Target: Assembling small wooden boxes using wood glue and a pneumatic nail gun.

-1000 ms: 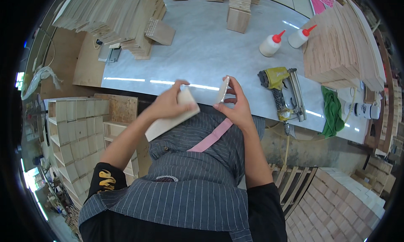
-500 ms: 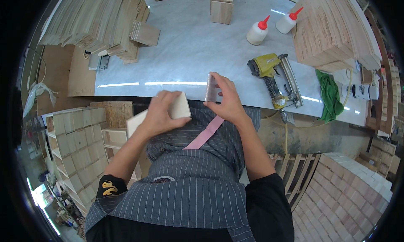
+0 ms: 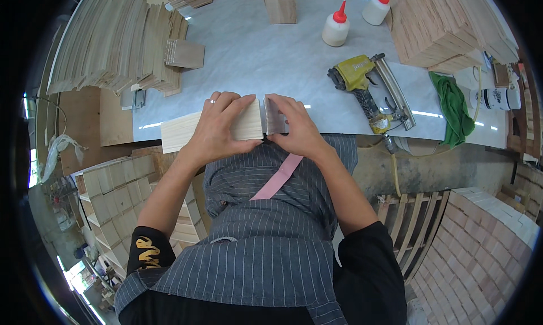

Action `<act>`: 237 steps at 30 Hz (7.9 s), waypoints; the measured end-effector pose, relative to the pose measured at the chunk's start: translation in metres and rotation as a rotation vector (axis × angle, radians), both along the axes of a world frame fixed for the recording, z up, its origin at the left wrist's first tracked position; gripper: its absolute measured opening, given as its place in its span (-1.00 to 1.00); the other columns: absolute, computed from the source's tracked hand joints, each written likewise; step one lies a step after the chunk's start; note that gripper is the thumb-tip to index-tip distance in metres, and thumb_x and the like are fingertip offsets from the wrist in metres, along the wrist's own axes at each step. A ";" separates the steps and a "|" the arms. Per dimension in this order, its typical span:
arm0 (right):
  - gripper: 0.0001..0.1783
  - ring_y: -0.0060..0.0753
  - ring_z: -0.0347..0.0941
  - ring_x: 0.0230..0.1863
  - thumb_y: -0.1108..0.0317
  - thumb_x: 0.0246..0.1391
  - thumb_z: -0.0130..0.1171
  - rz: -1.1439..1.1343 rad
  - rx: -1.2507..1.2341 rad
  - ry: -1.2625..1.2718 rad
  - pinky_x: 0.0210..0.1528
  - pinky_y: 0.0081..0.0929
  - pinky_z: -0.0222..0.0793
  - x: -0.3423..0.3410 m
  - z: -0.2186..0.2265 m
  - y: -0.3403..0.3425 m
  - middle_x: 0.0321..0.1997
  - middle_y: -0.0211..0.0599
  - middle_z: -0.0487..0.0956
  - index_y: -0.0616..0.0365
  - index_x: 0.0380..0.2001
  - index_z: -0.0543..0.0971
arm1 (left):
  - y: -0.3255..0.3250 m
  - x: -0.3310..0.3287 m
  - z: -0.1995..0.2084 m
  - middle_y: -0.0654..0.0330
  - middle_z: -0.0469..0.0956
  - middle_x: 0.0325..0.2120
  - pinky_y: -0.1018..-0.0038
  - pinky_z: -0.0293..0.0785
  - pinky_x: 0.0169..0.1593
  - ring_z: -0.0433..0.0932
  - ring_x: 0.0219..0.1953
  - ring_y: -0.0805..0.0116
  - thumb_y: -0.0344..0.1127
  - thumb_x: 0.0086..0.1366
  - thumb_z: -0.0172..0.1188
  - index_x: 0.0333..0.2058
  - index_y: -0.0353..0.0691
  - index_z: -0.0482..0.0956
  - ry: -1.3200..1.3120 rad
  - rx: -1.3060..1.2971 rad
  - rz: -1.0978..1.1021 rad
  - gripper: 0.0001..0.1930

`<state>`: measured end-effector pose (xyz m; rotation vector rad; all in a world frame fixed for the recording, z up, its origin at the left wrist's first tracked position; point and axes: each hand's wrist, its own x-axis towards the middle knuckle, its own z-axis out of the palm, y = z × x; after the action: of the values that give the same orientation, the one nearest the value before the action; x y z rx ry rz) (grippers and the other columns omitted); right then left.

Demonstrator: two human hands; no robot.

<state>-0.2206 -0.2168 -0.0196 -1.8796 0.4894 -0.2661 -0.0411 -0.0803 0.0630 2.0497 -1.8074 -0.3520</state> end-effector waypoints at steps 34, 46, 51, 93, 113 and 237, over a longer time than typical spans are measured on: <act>0.04 -0.11 0.34 0.37 0.30 -0.21 0.57 -0.018 0.038 -0.022 0.41 -0.27 0.21 0.000 0.008 -0.013 0.39 -0.13 0.38 0.09 0.38 0.30 | 0.010 0.009 0.024 0.00 0.54 -0.02 0.13 0.29 0.20 0.45 0.04 -0.04 -0.08 -0.14 0.56 0.19 -0.27 0.46 0.213 0.120 0.088 -0.12; 0.00 -0.14 0.30 0.32 0.41 -0.25 0.44 0.060 0.002 -0.051 0.35 -0.24 0.30 0.008 0.007 -0.015 0.30 -0.20 0.45 -0.02 0.38 0.34 | -0.014 0.009 0.008 0.13 0.49 0.02 0.15 0.27 0.14 0.39 0.05 0.05 -0.11 -0.17 0.58 0.19 -0.18 0.44 0.055 0.143 -0.031 -0.11; 0.02 -0.14 0.30 0.31 0.41 -0.23 0.46 0.062 0.028 -0.085 0.32 -0.23 0.34 0.008 -0.003 -0.014 0.32 -0.22 0.44 -0.05 0.41 0.31 | -0.019 0.009 0.006 0.13 0.50 0.02 0.15 0.27 0.15 0.39 0.07 0.05 -0.11 -0.18 0.60 0.20 -0.18 0.44 0.025 0.157 -0.026 -0.10; 0.06 -0.08 0.23 0.40 0.44 -0.22 0.47 0.075 0.098 -0.149 0.37 -0.17 0.36 0.003 -0.018 -0.011 0.42 -0.21 0.33 -0.04 0.43 0.27 | -0.024 0.001 -0.015 0.16 0.49 -0.07 0.11 0.24 0.06 0.40 0.00 0.04 -0.10 -0.26 0.57 0.13 -0.09 0.49 0.032 0.128 0.009 -0.14; -0.03 -0.09 0.25 0.37 0.47 -0.21 0.42 0.056 0.146 -0.139 0.38 -0.20 0.34 0.000 -0.018 -0.013 0.36 -0.20 0.36 0.01 0.37 0.31 | -0.023 -0.007 -0.019 0.16 0.52 -0.08 0.18 0.21 0.00 0.40 -0.02 0.12 -0.13 -0.26 0.58 0.12 -0.14 0.51 0.007 0.068 0.018 -0.15; -0.61 0.12 0.63 -0.32 0.25 -0.18 0.52 0.176 -0.539 0.473 -0.25 -0.19 0.53 -0.013 0.195 -0.020 -0.42 0.00 0.66 0.29 -0.34 0.64 | -0.025 -0.012 -0.035 0.13 0.52 -0.18 0.20 0.24 0.00 0.43 0.00 0.13 0.00 -0.23 0.51 0.03 -0.14 0.53 -0.031 -0.025 -0.006 -0.23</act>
<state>-0.2339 -0.2365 0.1758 -2.5133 0.6037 0.1947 -0.0531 -0.1056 0.0282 2.0443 -1.8269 -0.2992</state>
